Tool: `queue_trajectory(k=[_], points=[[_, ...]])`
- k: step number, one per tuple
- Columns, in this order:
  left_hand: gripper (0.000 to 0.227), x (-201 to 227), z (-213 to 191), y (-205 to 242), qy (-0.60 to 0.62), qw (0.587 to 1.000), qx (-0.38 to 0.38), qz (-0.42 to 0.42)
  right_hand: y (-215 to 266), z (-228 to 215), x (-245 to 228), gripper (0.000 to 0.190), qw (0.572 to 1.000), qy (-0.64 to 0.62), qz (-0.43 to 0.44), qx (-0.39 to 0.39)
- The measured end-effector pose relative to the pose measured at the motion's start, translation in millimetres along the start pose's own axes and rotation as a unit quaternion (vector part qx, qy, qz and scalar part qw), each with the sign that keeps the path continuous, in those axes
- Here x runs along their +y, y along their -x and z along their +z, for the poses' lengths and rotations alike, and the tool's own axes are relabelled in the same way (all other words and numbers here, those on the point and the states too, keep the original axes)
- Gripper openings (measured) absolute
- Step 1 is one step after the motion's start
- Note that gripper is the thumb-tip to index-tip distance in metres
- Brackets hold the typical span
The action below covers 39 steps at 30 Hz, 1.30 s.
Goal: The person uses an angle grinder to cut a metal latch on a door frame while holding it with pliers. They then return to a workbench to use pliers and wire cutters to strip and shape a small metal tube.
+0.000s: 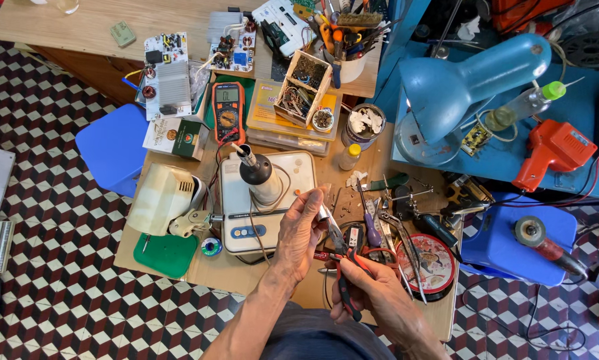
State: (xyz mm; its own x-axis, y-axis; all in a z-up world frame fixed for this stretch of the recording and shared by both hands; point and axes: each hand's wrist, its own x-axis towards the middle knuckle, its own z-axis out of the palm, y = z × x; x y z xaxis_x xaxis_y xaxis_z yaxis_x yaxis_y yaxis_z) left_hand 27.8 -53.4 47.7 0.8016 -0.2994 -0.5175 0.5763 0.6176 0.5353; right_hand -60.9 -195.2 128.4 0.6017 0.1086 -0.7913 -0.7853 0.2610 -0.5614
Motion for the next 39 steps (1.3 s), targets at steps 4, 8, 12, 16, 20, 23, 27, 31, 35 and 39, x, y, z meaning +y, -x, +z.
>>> queue_trajectory(k=[4,8,12,16,20,23,27,31,35,39], points=[[0.049,-4,-3,-2,0.021,1.0,-0.016,-0.003,2,3,1,0.038,1.0,-0.012,0.014,0.021],[0.047,-6,-4,-5,0.013,1.0,-0.008,-0.005,1,3,1,0.038,1.0,-0.012,0.014,0.02],[0.045,-7,-5,-8,0.007,1.0,0.008,-0.012,-2,2,4,0.036,1.0,-0.013,-0.011,-0.002],[0.04,-11,-5,-11,0.004,1.0,0.012,-0.002,-5,2,6,0.035,1.0,0.006,0.007,0.028],[0.039,-13,-6,-12,-0.003,1.0,0.024,-0.008,-10,0,8,0.034,0.999,-0.006,0.012,0.031],[0.039,-9,-8,-12,0.009,0.999,0.018,-0.031,-13,-4,9,0.035,0.998,-0.055,0.003,-0.004],[0.038,0,-14,-12,0.065,0.994,-0.024,-0.081,-13,-8,3,0.034,0.977,-0.191,0.008,-0.09],[0.03,-4,-20,-19,0.119,0.987,0.013,-0.106,-8,-4,-6,0.041,0.986,-0.143,0.089,-0.008],[0.023,-12,-26,-28,0.19,0.968,0.06,-0.149,-1,3,-8,0.04,0.996,-0.052,0.073,-0.006],[0.025,-16,-30,-34,0.211,0.961,0.065,-0.166,2,2,-5,0.037,0.998,-0.048,0.047,0.013]])
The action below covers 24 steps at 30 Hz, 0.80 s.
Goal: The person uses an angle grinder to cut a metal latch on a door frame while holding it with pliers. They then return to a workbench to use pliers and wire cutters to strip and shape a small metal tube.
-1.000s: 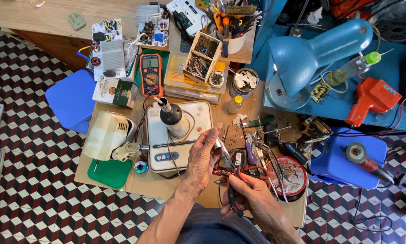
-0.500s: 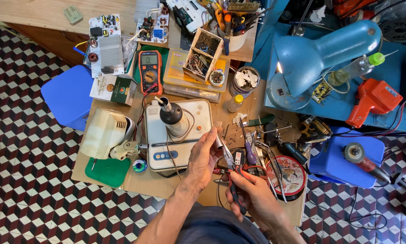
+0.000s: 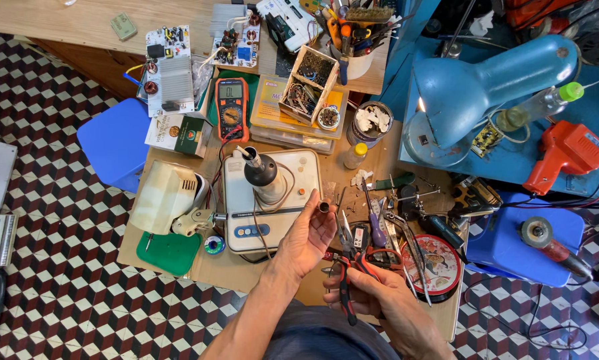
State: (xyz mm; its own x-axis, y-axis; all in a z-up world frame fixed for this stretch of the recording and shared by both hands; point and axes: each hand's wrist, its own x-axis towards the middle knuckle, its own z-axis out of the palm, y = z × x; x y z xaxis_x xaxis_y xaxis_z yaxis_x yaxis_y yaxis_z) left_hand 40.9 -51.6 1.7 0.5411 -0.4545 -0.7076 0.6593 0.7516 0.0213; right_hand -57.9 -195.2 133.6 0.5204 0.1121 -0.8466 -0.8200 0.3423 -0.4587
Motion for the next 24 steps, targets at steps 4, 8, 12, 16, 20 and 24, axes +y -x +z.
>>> queue_trajectory(k=[4,8,12,16,20,24], points=[[0.025,0,0,0,0.004,1.0,0.01,-0.011,-2,-5,1,0.036,0.999,0.044,-0.011,0.02],[0.028,1,4,5,0.002,1.0,-0.006,-0.01,-3,-7,-1,0.036,0.999,0.052,-0.012,0.005],[0.031,0,7,9,-0.016,1.0,0.006,-0.001,-4,-8,-3,0.037,0.997,0.073,-0.009,0.004],[0.033,1,8,11,-0.05,0.998,0.019,0.016,-7,-8,-5,0.037,0.997,0.074,-0.018,-0.023],[0.039,2,7,11,-0.084,0.995,0.036,0.029,-9,-8,-9,0.037,0.995,0.099,-0.013,-0.016],[0.041,2,7,14,-0.138,0.987,0.024,0.071,-11,-7,-16,0.034,0.99,0.137,-0.005,-0.019]])
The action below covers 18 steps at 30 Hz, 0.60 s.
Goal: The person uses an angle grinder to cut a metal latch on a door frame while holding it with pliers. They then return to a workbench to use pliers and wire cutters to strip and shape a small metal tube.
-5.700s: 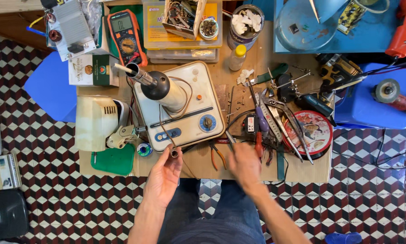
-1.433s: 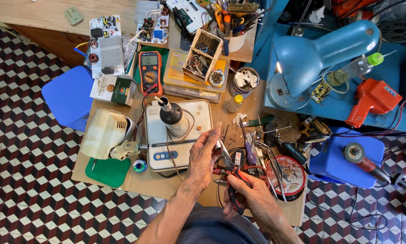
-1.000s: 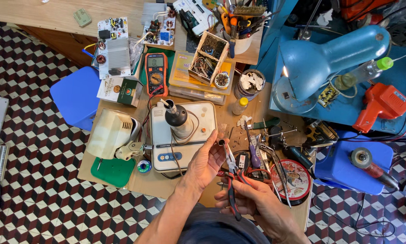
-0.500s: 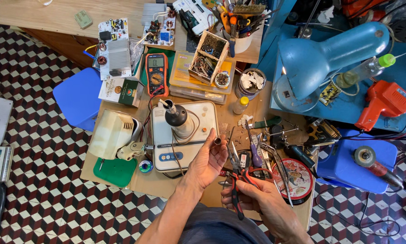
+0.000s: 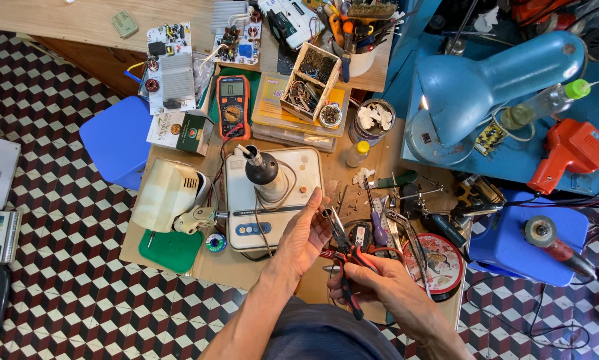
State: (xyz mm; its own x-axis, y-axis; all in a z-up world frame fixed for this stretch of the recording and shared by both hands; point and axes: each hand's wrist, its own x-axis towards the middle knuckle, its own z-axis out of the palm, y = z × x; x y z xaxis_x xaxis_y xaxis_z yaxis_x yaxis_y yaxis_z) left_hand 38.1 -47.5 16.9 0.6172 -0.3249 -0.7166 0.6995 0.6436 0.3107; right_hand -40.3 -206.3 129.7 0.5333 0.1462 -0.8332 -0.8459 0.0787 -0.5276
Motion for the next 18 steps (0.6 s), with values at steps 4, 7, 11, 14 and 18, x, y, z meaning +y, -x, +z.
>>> queue_trajectory(k=[4,7,11,14,18], points=[[0.046,4,1,5,-0.097,0.993,-0.021,0.061,-2,0,-3,0.032,0.999,0.028,-0.014,0.018],[0.048,6,4,9,-0.181,0.976,-0.019,0.121,-4,-3,0,0.032,0.999,0.034,-0.012,0.025],[0.051,7,8,11,-0.191,0.972,-0.012,0.136,-9,-7,7,0.036,0.996,0.071,-0.055,0.014],[0.05,7,12,12,-0.201,0.969,-0.009,0.141,-14,-8,12,0.032,0.997,0.056,-0.046,0.027],[0.047,8,16,11,-0.228,0.962,-0.009,0.15,-18,-3,14,0.028,0.998,0.016,0.006,0.056]])
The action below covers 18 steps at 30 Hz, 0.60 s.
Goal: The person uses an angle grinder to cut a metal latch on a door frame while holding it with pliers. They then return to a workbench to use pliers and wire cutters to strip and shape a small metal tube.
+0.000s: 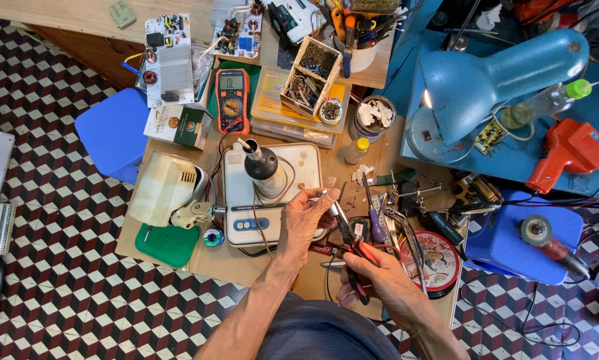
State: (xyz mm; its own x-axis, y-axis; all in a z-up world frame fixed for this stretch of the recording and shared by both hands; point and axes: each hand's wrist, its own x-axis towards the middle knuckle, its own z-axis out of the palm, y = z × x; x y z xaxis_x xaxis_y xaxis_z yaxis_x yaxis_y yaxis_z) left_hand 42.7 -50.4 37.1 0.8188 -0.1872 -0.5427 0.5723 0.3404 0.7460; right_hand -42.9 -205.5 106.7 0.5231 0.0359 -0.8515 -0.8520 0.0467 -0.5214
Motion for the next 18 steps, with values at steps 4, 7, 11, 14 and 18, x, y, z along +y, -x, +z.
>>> queue_trajectory(k=[4,7,11,14,18], points=[[0.043,1,3,1,-0.007,1.0,-0.009,0.015,3,1,-3,0.033,1.0,0.007,-0.001,-0.01],[0.042,1,5,1,0.006,1.0,-0.002,-0.011,4,0,-5,0.034,0.995,0.065,-0.076,-0.011],[0.04,-1,5,0,0.021,1.0,-0.002,-0.016,1,-2,-2,0.035,0.995,0.085,-0.05,0.015],[0.039,-4,5,-1,0.018,1.0,-0.005,-0.022,-7,-3,3,0.035,0.993,0.105,-0.047,0.024],[0.038,-7,7,-5,0.01,0.999,-0.014,-0.028,-18,-4,13,0.035,0.998,0.056,-0.024,0.006]])
